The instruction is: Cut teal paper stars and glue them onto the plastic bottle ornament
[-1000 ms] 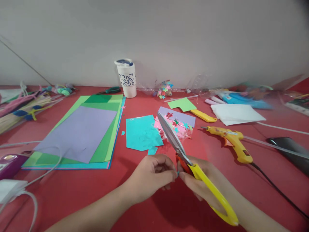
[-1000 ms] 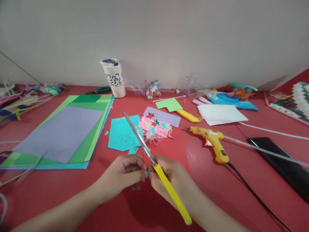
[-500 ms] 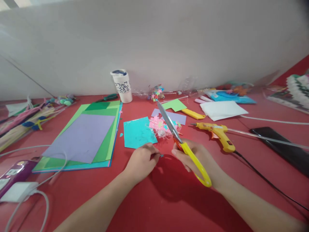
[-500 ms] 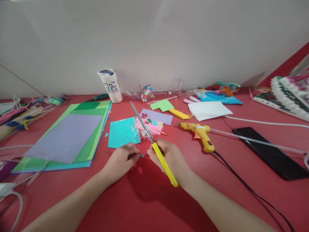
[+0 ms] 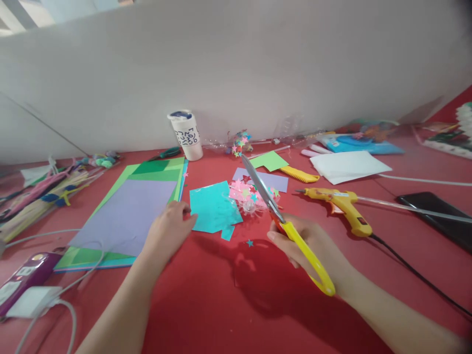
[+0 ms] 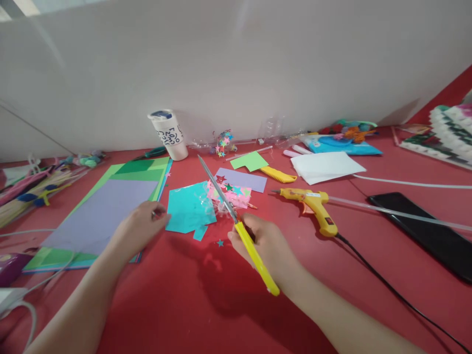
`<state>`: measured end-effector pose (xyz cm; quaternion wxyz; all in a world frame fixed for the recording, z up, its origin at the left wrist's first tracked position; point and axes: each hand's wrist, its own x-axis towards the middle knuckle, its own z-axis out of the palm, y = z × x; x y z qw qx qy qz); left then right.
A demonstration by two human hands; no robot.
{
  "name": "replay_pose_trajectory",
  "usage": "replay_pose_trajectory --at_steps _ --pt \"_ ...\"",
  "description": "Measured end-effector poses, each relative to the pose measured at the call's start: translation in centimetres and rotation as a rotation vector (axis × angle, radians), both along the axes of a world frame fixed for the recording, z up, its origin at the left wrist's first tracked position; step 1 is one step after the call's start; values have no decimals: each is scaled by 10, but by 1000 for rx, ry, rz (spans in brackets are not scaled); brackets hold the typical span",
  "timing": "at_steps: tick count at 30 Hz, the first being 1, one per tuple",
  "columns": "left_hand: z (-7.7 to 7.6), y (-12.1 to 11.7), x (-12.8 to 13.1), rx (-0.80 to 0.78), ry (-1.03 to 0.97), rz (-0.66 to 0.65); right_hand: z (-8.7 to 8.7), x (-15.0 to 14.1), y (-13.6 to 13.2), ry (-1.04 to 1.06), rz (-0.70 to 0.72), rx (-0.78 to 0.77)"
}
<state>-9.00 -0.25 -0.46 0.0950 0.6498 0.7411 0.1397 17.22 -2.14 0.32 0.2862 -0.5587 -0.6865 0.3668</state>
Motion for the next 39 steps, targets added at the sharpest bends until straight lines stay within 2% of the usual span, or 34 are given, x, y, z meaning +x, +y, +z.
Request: replay_pose_trajectory --at_steps 4,10,14,20,26,32,39 --pt "-7 -1 5 -99 44 -8 -1 -2 -2 -32 1 -25" --pt "-11 0 15 -134 7 -4 -6 -6 -5 -64 -23 -47" --pt "-11 -1 13 -98 8 6 -8 -7 -4 -55 -13 -52" --pt "-16 -2 9 -52 69 -110 -8 -6 -4 -9 0 -43" --pt "-19 1 5 -18 98 -101 -13 -4 0 20 22 -41" --pt "-10 6 6 -46 183 -325 -12 -1 2 44 24 -56" --pt "-7 11 -5 -24 285 -489 -7 -2 1 99 40 -62"
